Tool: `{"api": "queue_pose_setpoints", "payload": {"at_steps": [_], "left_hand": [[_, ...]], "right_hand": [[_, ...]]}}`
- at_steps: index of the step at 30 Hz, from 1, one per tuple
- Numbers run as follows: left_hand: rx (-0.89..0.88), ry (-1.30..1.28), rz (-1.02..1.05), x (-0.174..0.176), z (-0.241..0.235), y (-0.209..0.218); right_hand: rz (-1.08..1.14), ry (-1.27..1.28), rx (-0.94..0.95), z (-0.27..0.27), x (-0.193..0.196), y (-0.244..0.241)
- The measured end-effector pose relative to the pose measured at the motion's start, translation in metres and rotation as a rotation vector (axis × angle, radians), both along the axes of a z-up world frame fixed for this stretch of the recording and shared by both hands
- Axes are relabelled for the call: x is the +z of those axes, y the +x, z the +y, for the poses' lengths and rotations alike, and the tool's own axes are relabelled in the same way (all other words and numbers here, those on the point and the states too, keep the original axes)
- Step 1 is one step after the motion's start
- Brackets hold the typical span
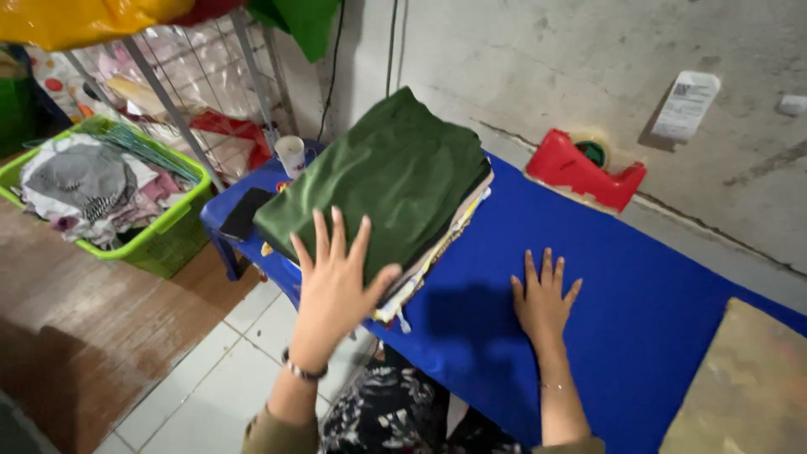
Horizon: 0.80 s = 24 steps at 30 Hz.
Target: The person folds a stack of clothes on a blue table, including a green garment and a pink item. They handle a small white paper receipt, reading it and sticking it to the wall, then return to folding the clothes.
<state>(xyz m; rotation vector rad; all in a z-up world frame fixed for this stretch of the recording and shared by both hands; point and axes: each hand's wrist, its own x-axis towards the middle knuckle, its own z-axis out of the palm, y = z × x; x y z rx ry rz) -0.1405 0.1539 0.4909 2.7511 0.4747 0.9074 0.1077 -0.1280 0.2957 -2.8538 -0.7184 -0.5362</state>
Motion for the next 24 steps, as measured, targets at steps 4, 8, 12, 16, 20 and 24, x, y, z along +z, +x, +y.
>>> {"api": "queue_pose_setpoints", "payload": {"at_steps": [4,8,12,16,20,24], "left_hand": [[0.022,0.029,0.080,-0.022,-0.007,-0.008],[0.013,0.043,0.063,-0.018,0.001,0.002],[0.069,0.023,0.079,-0.006,0.014,0.016],[0.176,-0.007,0.117,-0.022,0.032,0.038],[0.184,-0.093,0.146,-0.029,0.039,0.038],[0.173,-0.121,0.186,-0.031,0.034,0.040]], "right_hand": [[0.285,0.043,-0.139,0.033,0.047,-0.012],[0.032,0.380,0.203,0.098,0.093,-0.024],[-0.097,0.336,0.699,0.191,0.163,-0.054],[-0.187,-0.027,0.813,0.269,0.181,-0.039],[-0.202,-0.120,0.783,0.309,0.161,0.014],[-0.015,-0.180,0.640,0.320,0.173,0.036]]}}
